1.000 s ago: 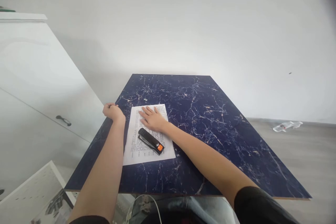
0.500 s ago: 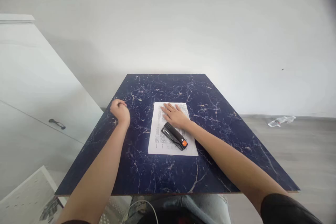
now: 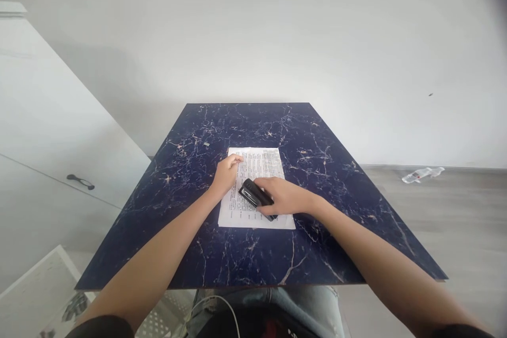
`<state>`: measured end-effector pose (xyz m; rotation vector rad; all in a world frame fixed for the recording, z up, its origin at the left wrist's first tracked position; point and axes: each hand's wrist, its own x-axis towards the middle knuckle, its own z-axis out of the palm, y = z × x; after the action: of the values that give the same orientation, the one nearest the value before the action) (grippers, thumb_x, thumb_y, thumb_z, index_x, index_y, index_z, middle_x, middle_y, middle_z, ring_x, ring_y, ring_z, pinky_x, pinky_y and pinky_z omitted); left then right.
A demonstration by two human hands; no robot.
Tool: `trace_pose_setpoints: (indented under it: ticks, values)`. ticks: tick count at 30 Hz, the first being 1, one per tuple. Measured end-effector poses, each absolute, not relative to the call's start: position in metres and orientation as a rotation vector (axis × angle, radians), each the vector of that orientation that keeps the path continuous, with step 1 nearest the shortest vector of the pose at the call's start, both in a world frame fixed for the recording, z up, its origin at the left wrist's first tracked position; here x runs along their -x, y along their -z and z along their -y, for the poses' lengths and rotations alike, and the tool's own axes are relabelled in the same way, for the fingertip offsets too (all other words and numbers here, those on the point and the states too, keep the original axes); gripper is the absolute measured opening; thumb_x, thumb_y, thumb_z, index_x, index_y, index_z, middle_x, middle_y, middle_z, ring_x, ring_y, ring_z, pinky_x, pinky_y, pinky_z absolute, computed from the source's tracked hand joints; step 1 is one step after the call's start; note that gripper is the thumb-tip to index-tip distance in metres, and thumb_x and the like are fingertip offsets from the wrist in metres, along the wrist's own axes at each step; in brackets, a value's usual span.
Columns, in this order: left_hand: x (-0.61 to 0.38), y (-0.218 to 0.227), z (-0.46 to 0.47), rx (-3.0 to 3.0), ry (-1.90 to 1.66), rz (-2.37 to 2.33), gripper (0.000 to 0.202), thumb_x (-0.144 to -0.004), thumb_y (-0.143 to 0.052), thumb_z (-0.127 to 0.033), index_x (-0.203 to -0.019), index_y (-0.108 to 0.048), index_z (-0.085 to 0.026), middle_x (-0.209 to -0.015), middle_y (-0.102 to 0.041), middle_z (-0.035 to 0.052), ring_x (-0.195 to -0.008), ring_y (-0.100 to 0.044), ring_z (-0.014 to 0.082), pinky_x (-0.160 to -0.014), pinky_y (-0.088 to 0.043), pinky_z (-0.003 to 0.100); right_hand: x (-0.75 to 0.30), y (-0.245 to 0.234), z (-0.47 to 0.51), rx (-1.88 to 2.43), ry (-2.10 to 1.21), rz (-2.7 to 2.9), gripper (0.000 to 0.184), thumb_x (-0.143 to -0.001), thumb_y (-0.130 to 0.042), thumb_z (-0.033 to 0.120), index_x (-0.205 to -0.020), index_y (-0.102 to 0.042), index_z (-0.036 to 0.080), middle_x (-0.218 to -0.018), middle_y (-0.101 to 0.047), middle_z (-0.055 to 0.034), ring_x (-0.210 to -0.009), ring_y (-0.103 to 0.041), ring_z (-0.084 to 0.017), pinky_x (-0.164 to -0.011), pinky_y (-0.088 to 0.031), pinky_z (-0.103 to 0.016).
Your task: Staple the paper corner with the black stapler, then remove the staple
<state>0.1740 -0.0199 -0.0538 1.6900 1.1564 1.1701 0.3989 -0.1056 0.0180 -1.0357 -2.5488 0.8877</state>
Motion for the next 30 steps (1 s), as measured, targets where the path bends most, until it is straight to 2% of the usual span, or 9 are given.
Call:
trace_pose_setpoints:
  ticks: [3,6,10,12,16,21,26,30]
  values:
    - [-0.172,0.059,0.019,-1.74,-1.165,-1.169,0.028,-0.084,-0.048,-0.01,-0.093,-0.071,-0.021,-0.111,-0.077,0.0067,-0.11,-0.071,0.026,-0.106,-0.05,0.046,-0.396,-0.01,0.106,1.026,-0.743,2.533,0.009,-0.087,-0.066,0.023,-0.092,-0.059,0.02,-0.079,-0.061,0.0,-0.063,-0.049,-0.013,-0.058,-0.035,-0.029]
    - [-0.171,0.057,0.021,-1.723,-1.199,-1.137,0.025,-0.085,-0.049,-0.013,-0.092,-0.071,-0.021,-0.109,-0.077,0.0071,-0.109,-0.07,0.0259,-0.105,-0.05,0.046,-0.404,-0.004,0.096,1.0,-0.697,2.475,0.016,-0.09,-0.065,0.024,-0.105,-0.065,0.019,-0.09,-0.066,-0.0036,-0.073,-0.055,-0.016,-0.065,-0.04,-0.031]
    - [-0.171,0.05,0.022,-1.644,-1.24,-1.08,0.019,-0.086,-0.054,-0.017,-0.089,-0.072,-0.019,-0.108,-0.077,0.0082,-0.107,-0.071,0.026,-0.103,-0.051,0.045,-0.429,-0.005,0.081,0.91,-1.135,2.404,0.046,-0.093,-0.073,0.042,-0.134,-0.064,0.023,-0.12,-0.068,-0.0087,-0.091,-0.062,-0.019,-0.075,-0.05,-0.032]
    - [-0.171,0.047,0.021,-1.567,-1.263,-1.043,0.017,-0.088,-0.057,-0.022,-0.089,-0.074,-0.019,-0.111,-0.077,0.0091,-0.11,-0.07,0.0265,-0.102,-0.052,0.044,-0.444,-0.007,0.075,0.87,-1.377,2.36,0.054,-0.091,-0.077,0.047,-0.139,-0.064,0.025,-0.129,-0.066,-0.0091,-0.092,-0.064,-0.019,-0.077,-0.052,-0.033]
    - [-0.17,0.046,0.018,-1.313,-1.289,-0.907,0.031,-0.097,-0.058,-0.043,-0.094,-0.076,-0.018,-0.115,-0.076,0.0125,-0.111,-0.071,0.0271,-0.103,-0.053,0.043,-0.457,-0.006,0.07,0.813,-1.59,2.251,0.05,-0.088,-0.081,0.044,-0.132,-0.07,0.024,-0.125,-0.069,-0.009,-0.093,-0.066,-0.02,-0.081,-0.053,-0.035]
    - [-0.17,0.047,0.014,-1.144,-1.298,-0.875,0.051,-0.095,-0.058,-0.063,-0.093,-0.076,-0.016,-0.109,-0.077,0.0159,-0.105,-0.073,0.0281,-0.1,-0.053,0.044,-0.451,0.001,0.07,0.812,-1.864,2.046,0.058,-0.081,-0.086,0.041,-0.134,-0.07,0.023,-0.115,-0.074,-0.0089,-0.096,-0.068,-0.023,-0.088,-0.055,-0.041]
    - [-0.17,0.046,0.014,-1.122,-1.294,-0.887,0.056,-0.094,-0.058,-0.069,-0.091,-0.075,-0.015,-0.107,-0.077,0.016,-0.102,-0.074,0.0285,-0.098,-0.054,0.044,-0.453,-0.003,0.07,0.901,-1.758,2.14,0.058,-0.081,-0.086,0.046,-0.133,-0.071,0.022,-0.11,-0.075,-0.008,-0.089,-0.066,-0.021,-0.082,-0.053,-0.038]
    - [-0.17,0.045,0.015,-1.129,-1.296,-0.902,0.058,-0.094,-0.056,-0.07,-0.091,-0.074,-0.015,-0.106,-0.077,0.0165,-0.102,-0.074,0.0282,-0.098,-0.054,0.043,-0.441,-0.004,0.079,0.976,-1.41,2.325,0.061,-0.086,-0.081,0.051,-0.138,-0.066,0.023,-0.124,-0.068,-0.0103,-0.092,-0.064,-0.022,-0.082,-0.054,-0.038]
